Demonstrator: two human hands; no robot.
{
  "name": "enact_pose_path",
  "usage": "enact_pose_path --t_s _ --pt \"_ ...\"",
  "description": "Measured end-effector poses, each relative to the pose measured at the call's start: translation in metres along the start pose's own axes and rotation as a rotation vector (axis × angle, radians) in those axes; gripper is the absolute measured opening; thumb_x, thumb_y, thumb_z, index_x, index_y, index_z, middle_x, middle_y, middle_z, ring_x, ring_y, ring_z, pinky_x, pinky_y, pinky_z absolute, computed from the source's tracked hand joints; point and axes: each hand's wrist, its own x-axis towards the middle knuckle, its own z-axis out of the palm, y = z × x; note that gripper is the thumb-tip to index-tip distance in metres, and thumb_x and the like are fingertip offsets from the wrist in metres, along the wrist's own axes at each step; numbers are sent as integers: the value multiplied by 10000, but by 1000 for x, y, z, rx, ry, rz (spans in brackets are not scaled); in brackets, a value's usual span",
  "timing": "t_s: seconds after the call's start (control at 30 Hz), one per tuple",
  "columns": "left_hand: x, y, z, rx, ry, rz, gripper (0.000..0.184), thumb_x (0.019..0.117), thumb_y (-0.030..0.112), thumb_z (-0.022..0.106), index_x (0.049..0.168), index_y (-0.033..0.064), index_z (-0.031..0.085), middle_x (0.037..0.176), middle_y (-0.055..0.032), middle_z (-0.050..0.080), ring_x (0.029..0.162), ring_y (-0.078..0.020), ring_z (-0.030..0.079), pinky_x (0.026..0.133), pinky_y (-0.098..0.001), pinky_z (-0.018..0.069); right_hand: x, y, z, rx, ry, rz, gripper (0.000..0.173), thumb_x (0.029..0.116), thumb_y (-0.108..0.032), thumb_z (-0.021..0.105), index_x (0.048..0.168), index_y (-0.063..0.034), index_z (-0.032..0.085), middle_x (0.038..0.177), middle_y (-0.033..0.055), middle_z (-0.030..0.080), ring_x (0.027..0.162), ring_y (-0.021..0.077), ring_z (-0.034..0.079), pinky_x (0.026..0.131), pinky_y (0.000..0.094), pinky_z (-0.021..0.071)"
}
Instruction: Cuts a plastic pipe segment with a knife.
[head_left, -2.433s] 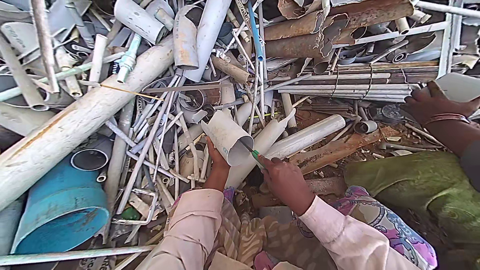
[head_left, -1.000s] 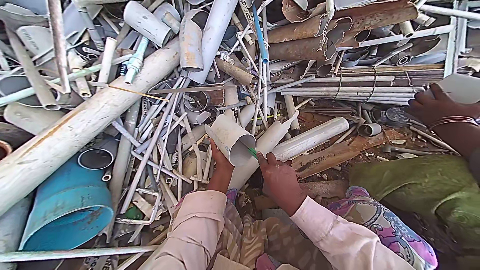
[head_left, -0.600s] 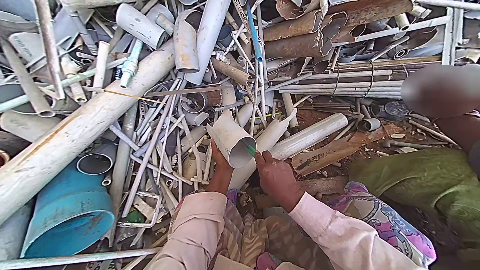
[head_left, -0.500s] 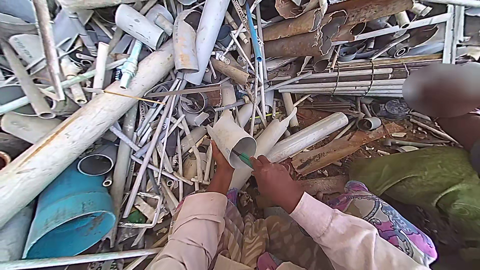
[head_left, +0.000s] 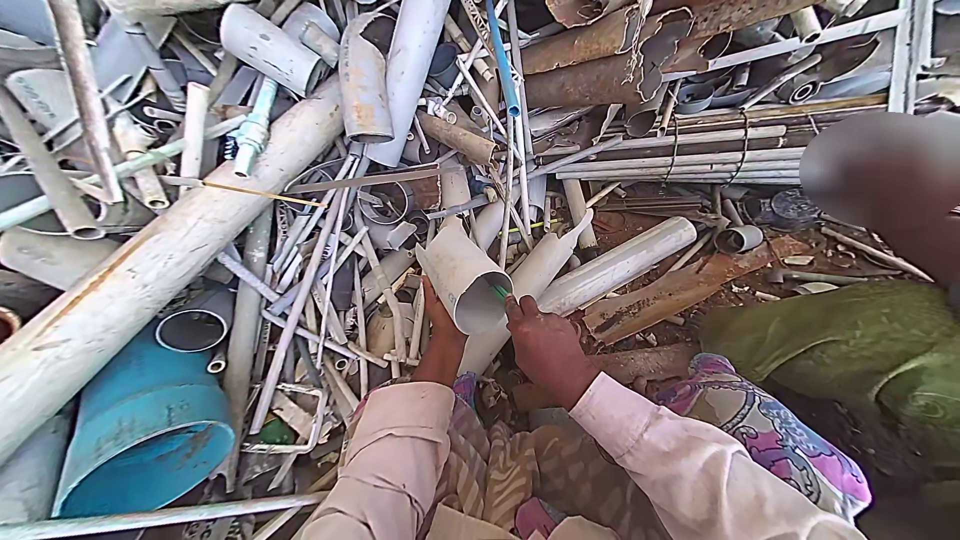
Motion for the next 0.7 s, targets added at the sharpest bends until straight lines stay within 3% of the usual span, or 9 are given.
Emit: enact_pose_path --t_s 0.1,0.27,0.4,0.57,0.7 --pt "-2 -2 1 54 12 9 637 1087 498 57 1382 114 470 1168 -66 668 1085 -150 654 921 -403 559 0 -1 -5 59 -115 -45 492 1096 -143 459 1567 -15 390 1440 254 522 1114 415 661 914 515 543" --pt "1 -1 -2 26 -45 23 654 1084 496 41 1396 112 468 1185 -71 678 1099 -167 662 938 -415 558 -4 -6 5 -58 47 17 538 996 57 457 1533 29 426 1378 260 556 971 375 714 779 458 584" --pt "1 -4 -3 24 -31 33 621 1093 473 60 1400 106 455 1180 -76 667 1092 -164 657 927 -415 558 -4 -10 -4 -8 -162 -60 507 1082 -68 431 1581 -21 358 1433 267 496 1039 415 674 848 512 558" --pt "0 -3 -3 3 -48 7 650 1084 502 46 1392 113 466 1176 -70 677 1091 -167 664 931 -421 560 -1 -8 -1 -79 -81 23 583 1000 65 467 1570 19 352 1445 262 484 1015 382 695 810 468 580" --pt "-1 -4 -3 7 -36 -6 628 1087 506 76 1378 122 479 1166 -59 679 1088 -151 662 922 -406 565 -4 -8 -8 28 -189 -84 531 1080 -83 459 1599 -57 352 1461 261 484 1082 423 664 885 525 554"
